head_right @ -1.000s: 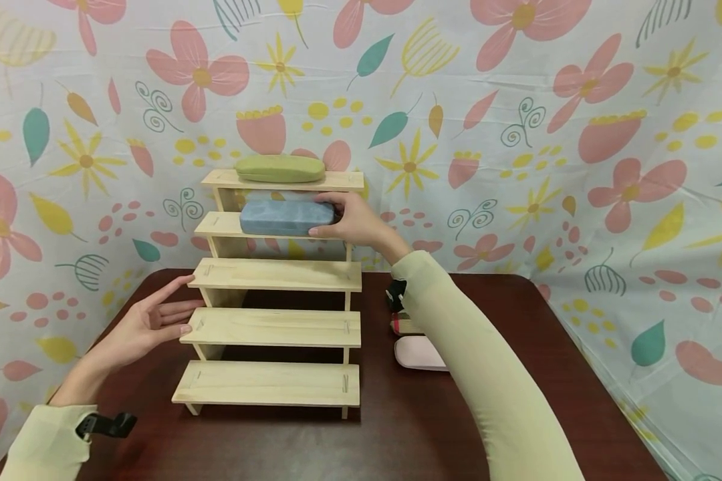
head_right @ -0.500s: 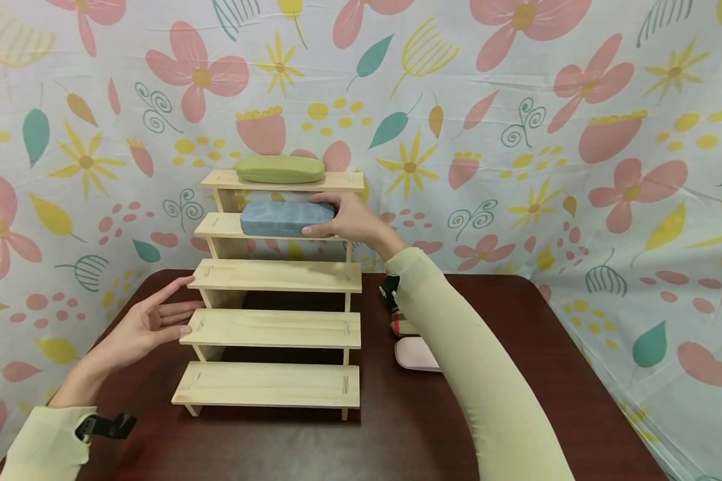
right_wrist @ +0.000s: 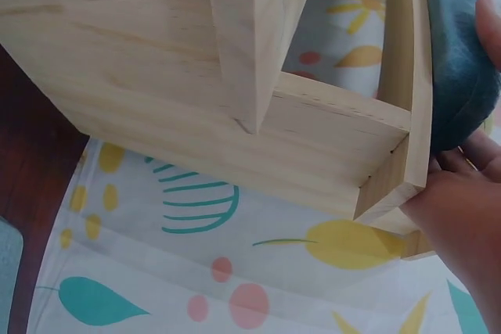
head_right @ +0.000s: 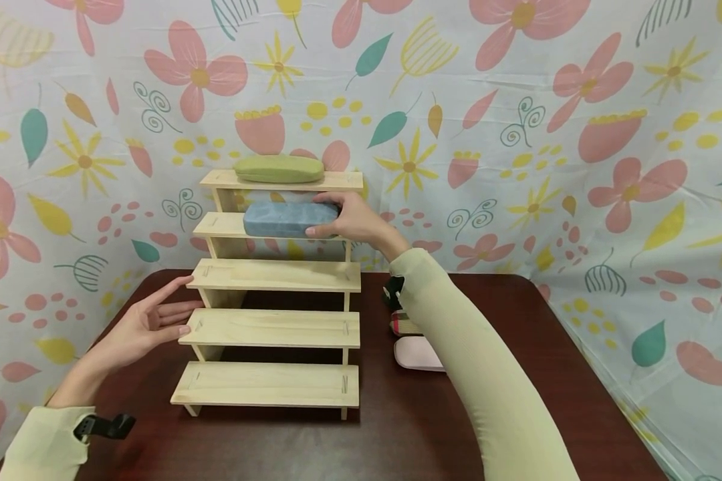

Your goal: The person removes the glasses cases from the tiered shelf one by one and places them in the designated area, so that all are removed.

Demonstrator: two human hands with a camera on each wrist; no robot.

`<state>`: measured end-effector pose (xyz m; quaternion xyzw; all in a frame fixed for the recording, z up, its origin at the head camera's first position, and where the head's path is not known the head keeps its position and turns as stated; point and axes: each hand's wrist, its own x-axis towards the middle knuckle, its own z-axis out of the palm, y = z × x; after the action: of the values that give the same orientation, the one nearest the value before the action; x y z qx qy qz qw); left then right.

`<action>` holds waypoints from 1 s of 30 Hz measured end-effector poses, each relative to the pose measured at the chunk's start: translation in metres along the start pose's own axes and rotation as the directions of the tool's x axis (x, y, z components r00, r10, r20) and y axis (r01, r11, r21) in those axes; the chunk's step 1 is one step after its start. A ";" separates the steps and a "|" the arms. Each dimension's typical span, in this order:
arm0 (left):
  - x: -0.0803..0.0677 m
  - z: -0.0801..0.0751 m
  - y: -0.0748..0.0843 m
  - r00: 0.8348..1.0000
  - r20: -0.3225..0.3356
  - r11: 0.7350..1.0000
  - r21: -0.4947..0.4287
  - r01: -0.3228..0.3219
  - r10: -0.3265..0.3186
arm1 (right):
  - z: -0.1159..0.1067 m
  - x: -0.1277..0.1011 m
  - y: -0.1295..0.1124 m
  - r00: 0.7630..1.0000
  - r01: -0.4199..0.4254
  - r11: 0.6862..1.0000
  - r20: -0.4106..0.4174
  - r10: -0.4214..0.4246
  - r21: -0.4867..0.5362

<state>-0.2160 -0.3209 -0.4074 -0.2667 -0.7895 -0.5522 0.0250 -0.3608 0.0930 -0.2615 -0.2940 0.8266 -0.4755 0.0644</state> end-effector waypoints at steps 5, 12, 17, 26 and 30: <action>-0.001 0.000 0.000 1.000 0.000 1.000 0.007 -0.013 0.013 | 0.000 0.000 -0.002 1.000 -0.029 0.999 0.003 0.029 -0.035; -0.001 0.000 0.003 1.000 0.008 1.000 -0.005 0.002 -0.002 | 0.001 -0.002 -0.004 0.999 -0.032 0.999 -0.024 0.031 -0.023; -0.001 0.000 0.004 1.000 0.008 1.000 -0.011 0.009 -0.008 | 0.002 -0.005 -0.006 0.999 -0.002 1.000 -0.051 0.002 0.008; 0.000 0.000 0.004 1.000 0.011 1.000 -0.015 0.012 -0.012 | 0.006 -0.012 -0.005 0.996 0.059 0.996 -0.077 -0.053 0.073; 0.000 0.000 0.004 1.000 0.010 1.000 -0.005 0.003 -0.003 | 0.008 -0.017 -0.003 0.996 0.037 0.995 -0.088 -0.029 0.090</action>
<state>-0.2140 -0.3198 -0.4046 -0.2683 -0.7887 -0.5528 0.0193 -0.3427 0.0948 -0.2660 -0.2834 0.8012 -0.5260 0.0340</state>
